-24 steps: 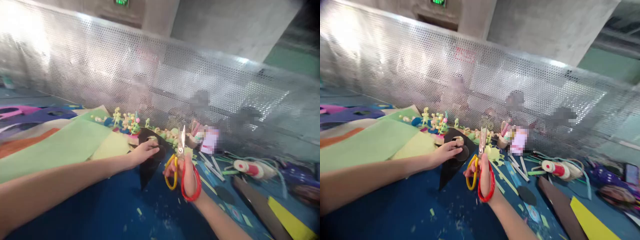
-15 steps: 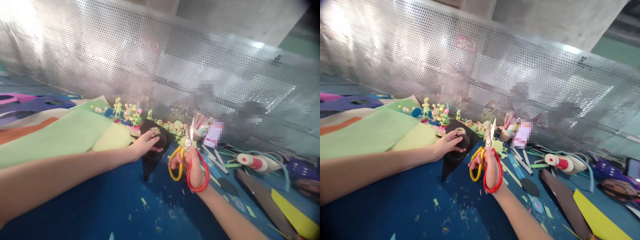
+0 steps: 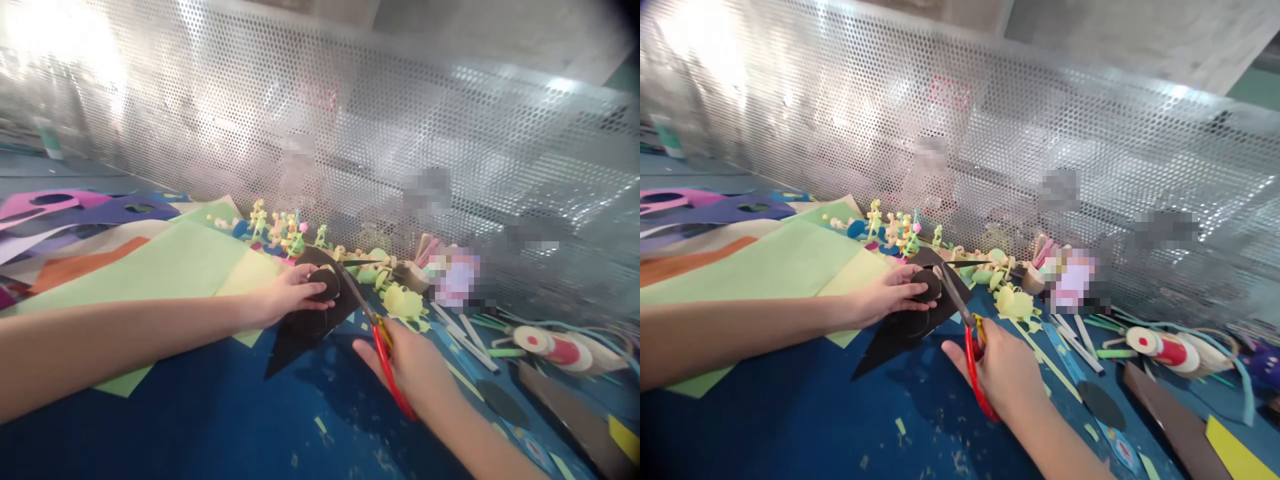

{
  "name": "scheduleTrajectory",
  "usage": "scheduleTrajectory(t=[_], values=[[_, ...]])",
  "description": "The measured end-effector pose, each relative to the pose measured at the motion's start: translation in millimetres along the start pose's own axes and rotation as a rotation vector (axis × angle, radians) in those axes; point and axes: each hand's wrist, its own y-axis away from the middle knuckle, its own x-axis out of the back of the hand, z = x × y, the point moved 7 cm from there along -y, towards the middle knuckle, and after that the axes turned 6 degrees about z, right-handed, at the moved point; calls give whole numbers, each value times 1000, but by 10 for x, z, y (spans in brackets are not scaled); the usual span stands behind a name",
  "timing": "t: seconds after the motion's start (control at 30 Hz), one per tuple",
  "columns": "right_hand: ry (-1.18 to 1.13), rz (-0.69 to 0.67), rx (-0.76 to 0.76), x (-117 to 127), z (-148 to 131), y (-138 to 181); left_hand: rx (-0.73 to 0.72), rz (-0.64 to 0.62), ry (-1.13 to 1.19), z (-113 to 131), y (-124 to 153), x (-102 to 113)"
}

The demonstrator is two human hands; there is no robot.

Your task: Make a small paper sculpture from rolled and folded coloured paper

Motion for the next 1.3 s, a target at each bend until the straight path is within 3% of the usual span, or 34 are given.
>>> scheduleTrajectory(t=[0.2, 0.57, 1.3], values=[[60, -48, 68, -65, -143, 47, 9, -115, -25, 14, 151, 36], [72, 106, 182, -47, -194, 109, 16, -123, -104, 31, 159, 2], [140, 82, 190, -63, -227, 102, 5, -153, -145, 28, 195, -10]])
